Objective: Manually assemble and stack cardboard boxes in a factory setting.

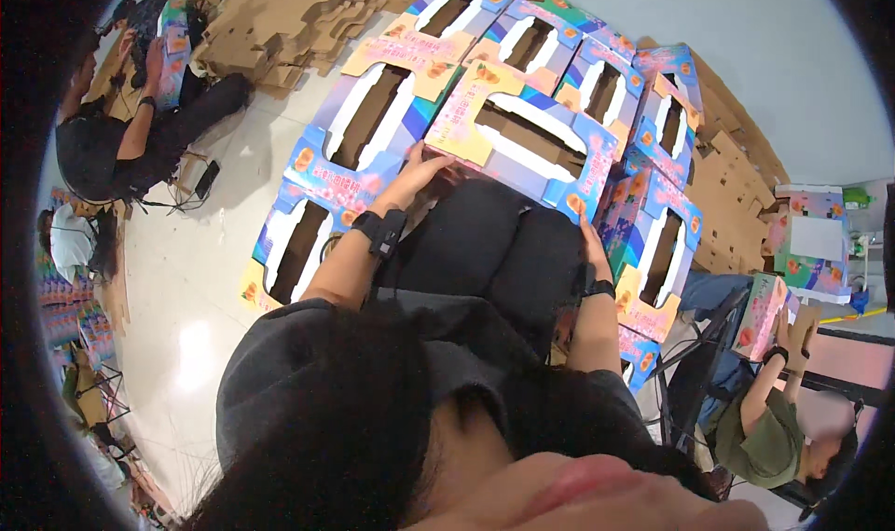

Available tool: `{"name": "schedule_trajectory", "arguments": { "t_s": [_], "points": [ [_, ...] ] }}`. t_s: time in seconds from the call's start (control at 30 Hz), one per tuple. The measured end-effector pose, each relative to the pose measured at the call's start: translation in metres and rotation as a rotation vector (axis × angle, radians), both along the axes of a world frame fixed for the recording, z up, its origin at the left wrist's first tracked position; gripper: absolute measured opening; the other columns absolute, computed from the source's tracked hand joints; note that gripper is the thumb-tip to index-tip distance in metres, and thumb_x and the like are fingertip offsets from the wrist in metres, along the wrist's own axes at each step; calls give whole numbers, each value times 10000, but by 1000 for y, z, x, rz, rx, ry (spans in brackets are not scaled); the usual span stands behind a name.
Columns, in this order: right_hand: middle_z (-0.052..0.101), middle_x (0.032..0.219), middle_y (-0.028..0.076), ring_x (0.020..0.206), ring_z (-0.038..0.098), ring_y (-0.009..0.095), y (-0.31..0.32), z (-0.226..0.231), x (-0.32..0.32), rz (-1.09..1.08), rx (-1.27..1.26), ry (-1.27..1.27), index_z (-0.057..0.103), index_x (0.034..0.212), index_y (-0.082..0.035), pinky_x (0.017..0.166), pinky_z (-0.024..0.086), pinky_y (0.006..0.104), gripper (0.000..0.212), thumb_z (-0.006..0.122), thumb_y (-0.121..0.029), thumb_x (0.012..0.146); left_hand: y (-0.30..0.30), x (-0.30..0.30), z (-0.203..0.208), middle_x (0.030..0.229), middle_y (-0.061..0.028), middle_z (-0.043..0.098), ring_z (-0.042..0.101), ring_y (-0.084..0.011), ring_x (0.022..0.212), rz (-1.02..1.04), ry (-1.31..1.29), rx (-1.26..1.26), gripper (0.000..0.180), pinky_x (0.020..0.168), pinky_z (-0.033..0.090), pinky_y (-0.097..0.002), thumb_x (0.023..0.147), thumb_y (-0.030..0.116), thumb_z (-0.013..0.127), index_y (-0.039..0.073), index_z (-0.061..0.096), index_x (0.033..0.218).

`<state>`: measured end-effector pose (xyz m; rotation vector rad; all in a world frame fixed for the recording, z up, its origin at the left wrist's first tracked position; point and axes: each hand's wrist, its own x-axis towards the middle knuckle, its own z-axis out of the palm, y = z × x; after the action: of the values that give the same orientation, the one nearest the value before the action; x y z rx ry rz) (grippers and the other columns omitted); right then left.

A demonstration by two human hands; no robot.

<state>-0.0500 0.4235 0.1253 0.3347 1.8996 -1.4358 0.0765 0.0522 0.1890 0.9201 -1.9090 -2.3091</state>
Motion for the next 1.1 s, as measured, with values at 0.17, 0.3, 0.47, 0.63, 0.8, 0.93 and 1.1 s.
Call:
{"name": "schedule_trajectory", "arguments": {
  "t_s": [0.17, 0.3, 0.47, 0.63, 0.8, 0.93, 1.1],
  "points": [
    [479, 1247, 92, 1116, 472, 209, 6, -26, -1, -133, -237, 38, 357, 1348, -15, 947, 361, 312, 780, 586, -541, 820, -1, -2, -39, 1214, -180, 462, 485, -226, 1109, 97, 30, -155, 815, 928, 414, -319, 728, 213, 740, -34, 232, 1315],
    [497, 1196, 75, 1058, 495, 205, 13, -54, -3, -186, -443, 23, 389, 1322, -28, 916, 382, 312, 690, 571, -496, 849, -2, -5, -40, 1205, -206, 460, 483, -248, 1122, 50, -7, -53, 926, 929, 420, -331, 695, 221, 774, -35, 145, 1325],
    [529, 1108, 68, 990, 521, 196, 2, -32, 3, -233, -432, -34, 459, 1232, -33, 860, 418, 333, 582, 554, -477, 868, 4, -3, -28, 1135, -209, 510, 562, -244, 1017, 95, 0, -77, 975, 869, 468, -329, 697, 205, 780, -49, 70, 1316],
    [556, 1045, 67, 967, 533, 194, 4, -38, 0, -213, -424, -48, 506, 1165, -43, 839, 431, 340, 543, 556, -490, 861, 2, -1, -25, 994, -179, 586, 627, -217, 826, 103, -23, 64, 936, 767, 511, -302, 733, 157, 750, -65, 41, 1303],
    [560, 1164, 112, 1006, 555, 240, 4, -30, 6, -230, -478, -239, 466, 1260, -26, 893, 434, 348, 669, 551, -541, 842, 2, 6, -13, 1009, -192, 585, 626, -221, 844, 15, -19, -71, 884, 766, 511, -308, 754, 176, 726, -75, 79, 1301],
    [554, 1197, 123, 1023, 560, 252, -12, 3, 11, -184, -457, -283, 454, 1283, -9, 910, 433, 348, 728, 525, -581, 837, -7, 13, -7, 1030, -240, 586, 635, -258, 873, -174, 36, -274, 868, 780, 503, -313, 759, 186, 707, -114, 119, 1324],
    [589, 1170, 101, 1021, 578, 245, -32, 53, 38, -189, -348, -286, 545, 1210, -35, 895, 459, 343, 630, 473, -560, 871, -33, 36, 70, 1144, -302, 530, 573, -379, 1014, -525, 78, -1110, 964, 880, 454, -392, 741, 339, 685, -19, 93, 1413]
  ]
}}
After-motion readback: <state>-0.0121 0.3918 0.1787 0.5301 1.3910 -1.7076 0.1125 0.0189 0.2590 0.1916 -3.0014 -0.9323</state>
